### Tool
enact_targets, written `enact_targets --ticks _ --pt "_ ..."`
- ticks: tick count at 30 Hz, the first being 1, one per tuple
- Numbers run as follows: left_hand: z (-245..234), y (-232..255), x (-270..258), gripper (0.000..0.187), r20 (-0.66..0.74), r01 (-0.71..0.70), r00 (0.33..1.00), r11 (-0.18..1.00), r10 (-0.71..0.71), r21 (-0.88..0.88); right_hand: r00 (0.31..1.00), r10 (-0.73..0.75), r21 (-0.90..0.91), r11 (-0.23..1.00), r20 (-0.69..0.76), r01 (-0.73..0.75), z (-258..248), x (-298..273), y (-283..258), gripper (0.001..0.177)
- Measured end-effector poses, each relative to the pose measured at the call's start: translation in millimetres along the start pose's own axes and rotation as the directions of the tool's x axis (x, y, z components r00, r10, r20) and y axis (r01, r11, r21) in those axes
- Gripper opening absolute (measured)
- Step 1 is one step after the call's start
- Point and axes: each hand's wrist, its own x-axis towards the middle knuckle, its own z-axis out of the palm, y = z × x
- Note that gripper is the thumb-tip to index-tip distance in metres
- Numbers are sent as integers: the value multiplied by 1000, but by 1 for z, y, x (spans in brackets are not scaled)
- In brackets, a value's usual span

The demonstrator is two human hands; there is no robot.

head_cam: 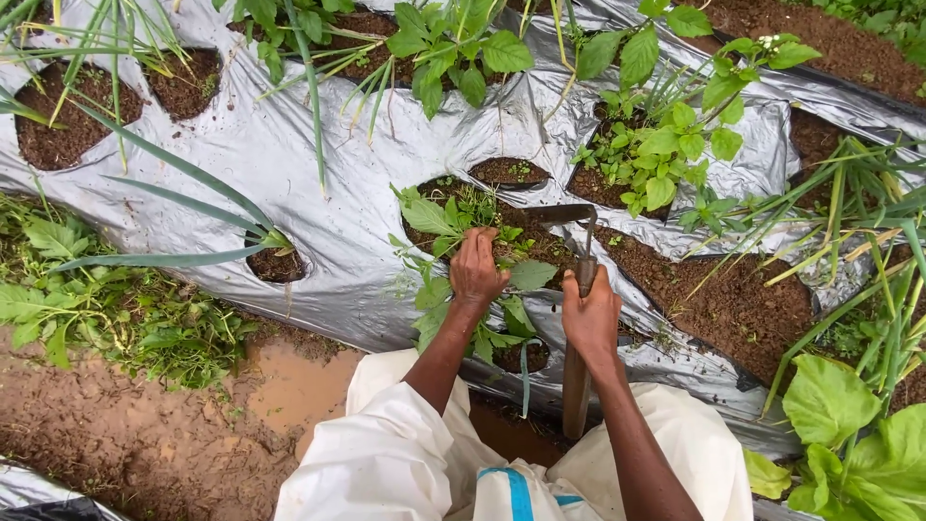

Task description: The person uses a hand hoe to loosen soil and remove weeds from around plants in a garden bed covered with plastic mulch. They pull the weeds out by hand and toss them aside while working in muddy water between the rows.

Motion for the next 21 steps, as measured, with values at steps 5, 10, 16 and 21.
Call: enact_targets --ticks 5,10,16,21 --pt "-33 22 29 70 -12 -155 988 987 155 32 995 37 123 992 -97 -25 -36 5 6 18" --pt "-62 38 48 67 0 -180 984 984 180 15 997 76 496 866 -3 -65 -33 10 72 17" --pt "-124 88 86 74 289 -7 956 991 45 -132 990 135 610 788 -51 -76 -19 14 96 12" --pt "-84 96 73 51 457 10 889 1000 -15 15 983 170 643 761 -67 -88 -17 17 94 14"
